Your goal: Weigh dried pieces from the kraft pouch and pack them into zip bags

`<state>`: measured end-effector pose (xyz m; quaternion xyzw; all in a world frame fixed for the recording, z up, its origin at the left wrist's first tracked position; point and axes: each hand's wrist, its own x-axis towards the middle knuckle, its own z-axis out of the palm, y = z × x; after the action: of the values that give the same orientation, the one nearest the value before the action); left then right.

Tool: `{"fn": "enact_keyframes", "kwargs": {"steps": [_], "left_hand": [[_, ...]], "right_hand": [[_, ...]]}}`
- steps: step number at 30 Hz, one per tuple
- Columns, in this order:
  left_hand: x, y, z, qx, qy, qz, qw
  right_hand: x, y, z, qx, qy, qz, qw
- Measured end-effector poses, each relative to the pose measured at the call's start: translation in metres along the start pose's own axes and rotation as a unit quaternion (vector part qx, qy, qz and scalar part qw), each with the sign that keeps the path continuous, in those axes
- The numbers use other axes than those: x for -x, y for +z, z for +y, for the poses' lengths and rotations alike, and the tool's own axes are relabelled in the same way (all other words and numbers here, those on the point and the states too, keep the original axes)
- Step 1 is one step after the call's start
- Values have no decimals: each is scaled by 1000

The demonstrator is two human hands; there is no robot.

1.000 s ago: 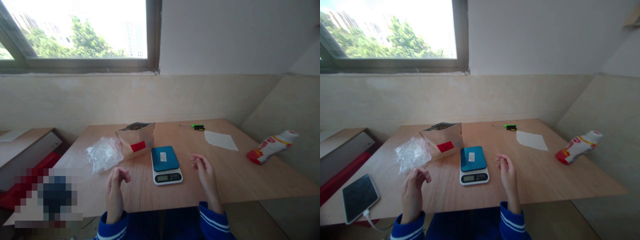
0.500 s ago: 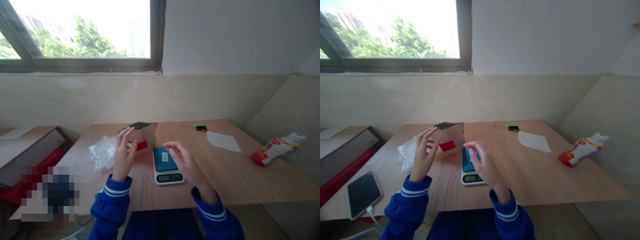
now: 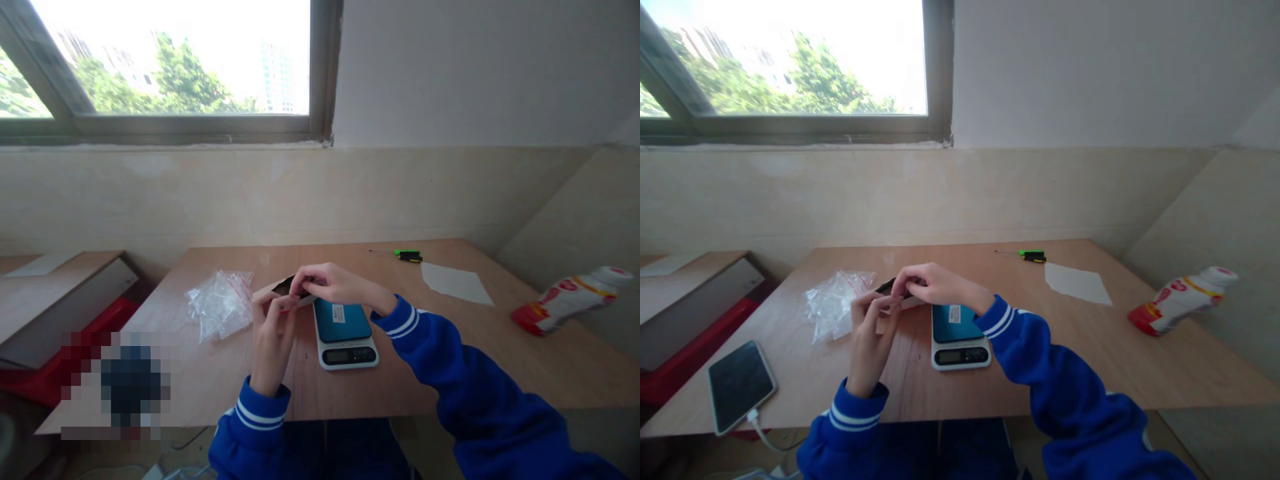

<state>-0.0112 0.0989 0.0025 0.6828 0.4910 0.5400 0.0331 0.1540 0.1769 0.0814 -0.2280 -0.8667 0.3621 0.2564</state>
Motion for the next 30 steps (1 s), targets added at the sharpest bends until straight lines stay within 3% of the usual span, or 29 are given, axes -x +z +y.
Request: {"fn": "enact_keyframes", "kwargs": {"steps": [6, 11, 15, 22, 26, 30], "left_hand": [[12, -2, 1, 19, 8, -39, 999], [14, 0, 2, 19, 6, -30, 999], [15, 2, 2, 16, 10, -20, 1000], [15, 4, -4, 42, -24, 37, 998], [14, 5, -9, 44, -20, 57, 997], [12, 8, -19, 56, -20, 29, 998]], "right_hand": [[1, 0, 6, 198, -29, -27, 979], [-12, 13, -2, 306, 33, -79, 948], [-17, 21, -12, 301, 38, -99, 948], [-19, 22, -16, 372, 66, -61, 924], [-17, 16, -12, 333, 75, -50, 939], [-14, 2, -11, 246, 65, -37, 966]]}}
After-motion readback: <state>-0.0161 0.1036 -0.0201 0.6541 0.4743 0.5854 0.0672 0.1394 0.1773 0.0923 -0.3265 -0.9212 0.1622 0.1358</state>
